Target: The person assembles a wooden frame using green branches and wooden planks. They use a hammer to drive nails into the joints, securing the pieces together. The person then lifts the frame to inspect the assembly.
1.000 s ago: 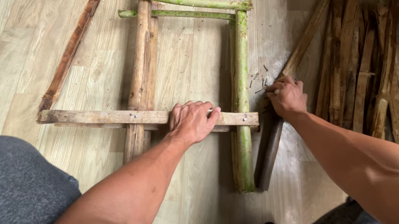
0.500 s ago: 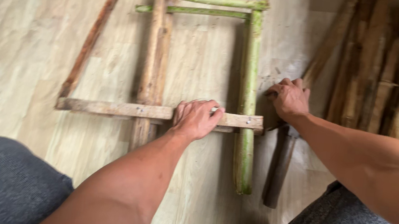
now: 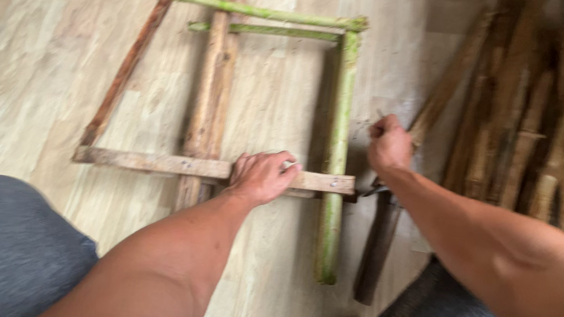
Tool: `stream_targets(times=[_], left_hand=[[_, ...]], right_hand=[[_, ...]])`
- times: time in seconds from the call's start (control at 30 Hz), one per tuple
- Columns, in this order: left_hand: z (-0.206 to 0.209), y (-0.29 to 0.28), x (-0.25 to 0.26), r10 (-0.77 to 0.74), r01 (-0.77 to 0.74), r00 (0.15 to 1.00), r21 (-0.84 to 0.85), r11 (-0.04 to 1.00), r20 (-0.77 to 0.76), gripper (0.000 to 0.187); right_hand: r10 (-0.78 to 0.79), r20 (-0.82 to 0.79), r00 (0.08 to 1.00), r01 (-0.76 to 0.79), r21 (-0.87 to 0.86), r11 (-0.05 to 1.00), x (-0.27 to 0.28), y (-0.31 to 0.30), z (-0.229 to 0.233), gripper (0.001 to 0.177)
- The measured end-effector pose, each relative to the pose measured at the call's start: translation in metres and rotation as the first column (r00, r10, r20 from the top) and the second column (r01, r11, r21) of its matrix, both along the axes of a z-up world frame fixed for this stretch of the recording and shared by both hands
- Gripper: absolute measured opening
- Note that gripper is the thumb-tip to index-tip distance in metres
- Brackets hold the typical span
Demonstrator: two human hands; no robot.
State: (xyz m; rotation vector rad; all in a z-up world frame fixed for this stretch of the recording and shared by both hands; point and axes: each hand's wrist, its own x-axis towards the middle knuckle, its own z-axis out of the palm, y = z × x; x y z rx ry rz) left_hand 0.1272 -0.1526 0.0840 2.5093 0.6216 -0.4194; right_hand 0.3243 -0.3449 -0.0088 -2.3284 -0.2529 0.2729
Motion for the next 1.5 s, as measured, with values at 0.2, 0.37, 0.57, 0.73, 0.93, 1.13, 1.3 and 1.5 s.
stream_targets(times=[0.2,0.37,0.57,0.73,0.93,1.13,1.3,1.5], left_hand=[[-0.005,0.007,0.002,0.055,-0.058,0.998,-0.067,0.996,-0.038,0.048],[-0.017,0.021,0.009,0.263,-0.227,0.960,-0.275,0.934,0.099,0.043],[-0.029,0.038,0.026,0.687,-0.294,0.686,-0.773,0.562,0.239,0.023],[-0.046,0.059,0.044,0.719,-0.272,0.665,-0.832,0.484,0.201,0.019],[-0.062,0.093,0.090,0.704,-0.201,0.655,-0.835,0.513,0.275,0.010],[-0.062,0.132,0.123,0.704,-0.195,0.637,-0.819,0.540,0.313,0.007],[-0.058,0.136,0.132,0.638,-0.148,0.694,-0.801,0.580,0.333,0.008],[-0.057,0.142,0.130,0.535,-0.172,0.792,-0.733,0.658,0.294,0.008]], right_hand=[[-0.050,-0.208,0.977,0.135,0.418,0.898,-0.017,0.049,0.034,0.013],[0.087,-0.451,0.888,0.229,0.601,0.766,-0.055,0.092,0.048,0.015],[0.162,-0.489,0.857,0.206,0.614,0.762,-0.087,0.120,0.060,0.013],[0.219,-0.422,0.880,0.120,0.644,0.756,-0.075,0.137,0.068,0.022],[-0.416,-0.211,0.884,0.465,0.316,0.827,-0.048,0.092,0.066,0.022],[-0.708,0.005,0.706,0.695,-0.196,0.692,-0.072,-0.011,0.027,0.027],[-0.742,0.136,0.657,0.723,-0.394,0.568,-0.092,-0.020,-0.011,0.039],[-0.778,0.091,0.622,0.734,-0.412,0.540,-0.106,-0.024,-0.027,0.029]])
